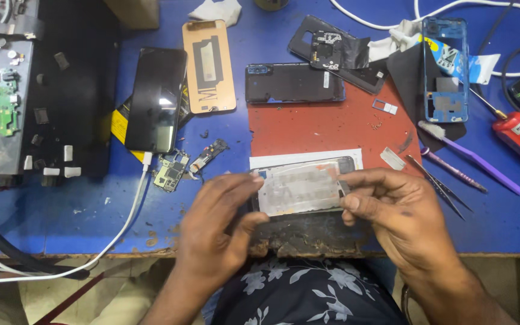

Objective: The person disassembles a smartphone, removes the battery, and cleans the internal frame with a brush. They then reassemble the phone and wipe the screen surface.

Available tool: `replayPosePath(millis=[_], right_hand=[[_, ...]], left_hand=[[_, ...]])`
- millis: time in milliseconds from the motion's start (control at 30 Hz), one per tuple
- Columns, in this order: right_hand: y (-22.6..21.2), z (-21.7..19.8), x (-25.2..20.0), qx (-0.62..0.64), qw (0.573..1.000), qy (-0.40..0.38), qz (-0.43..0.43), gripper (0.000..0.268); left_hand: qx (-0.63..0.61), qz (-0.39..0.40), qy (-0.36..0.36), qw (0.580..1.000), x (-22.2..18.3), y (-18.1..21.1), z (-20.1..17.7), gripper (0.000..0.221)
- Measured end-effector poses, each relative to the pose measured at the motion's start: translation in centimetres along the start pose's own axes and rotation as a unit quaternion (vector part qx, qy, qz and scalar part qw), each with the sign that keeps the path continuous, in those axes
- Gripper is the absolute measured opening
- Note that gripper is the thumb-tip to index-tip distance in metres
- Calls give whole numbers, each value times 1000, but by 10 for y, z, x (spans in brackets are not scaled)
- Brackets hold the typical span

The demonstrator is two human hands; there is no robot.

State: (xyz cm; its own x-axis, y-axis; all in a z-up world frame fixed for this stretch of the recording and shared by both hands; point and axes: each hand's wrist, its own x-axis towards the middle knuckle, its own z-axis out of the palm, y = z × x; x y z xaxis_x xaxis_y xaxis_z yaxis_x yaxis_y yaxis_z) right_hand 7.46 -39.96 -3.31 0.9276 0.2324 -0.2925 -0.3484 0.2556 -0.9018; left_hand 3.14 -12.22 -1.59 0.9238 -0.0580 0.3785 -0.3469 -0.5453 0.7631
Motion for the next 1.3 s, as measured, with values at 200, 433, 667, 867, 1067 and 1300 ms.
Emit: replayPosePath(millis=[200,433,667,867,1067,1300], right_hand=[[2,-5,0,26,1000,-2,1,26],[-2,-1,1,-39,997,26,-58,25],[-1,21,-8,-262,948,1,-182,16],[16,51,-21,-152,969,-64,-183,13],[-37,-6,-20,-640,661,114,-375,15],[-30,-46,-30,-679,649,247,-240,15]], left_hand=[[92,14,-98,991,3,-5,0,84],[77,-2,-108,991,8,-7,2,86],[-14,20,-69,997,8,-2,17,76],[-383,-152,-9,911,-14,18,45,16],[-436,-245,-9,866,-15,14,47,13],[-367,-246,-82,893,12,24,58,30]])
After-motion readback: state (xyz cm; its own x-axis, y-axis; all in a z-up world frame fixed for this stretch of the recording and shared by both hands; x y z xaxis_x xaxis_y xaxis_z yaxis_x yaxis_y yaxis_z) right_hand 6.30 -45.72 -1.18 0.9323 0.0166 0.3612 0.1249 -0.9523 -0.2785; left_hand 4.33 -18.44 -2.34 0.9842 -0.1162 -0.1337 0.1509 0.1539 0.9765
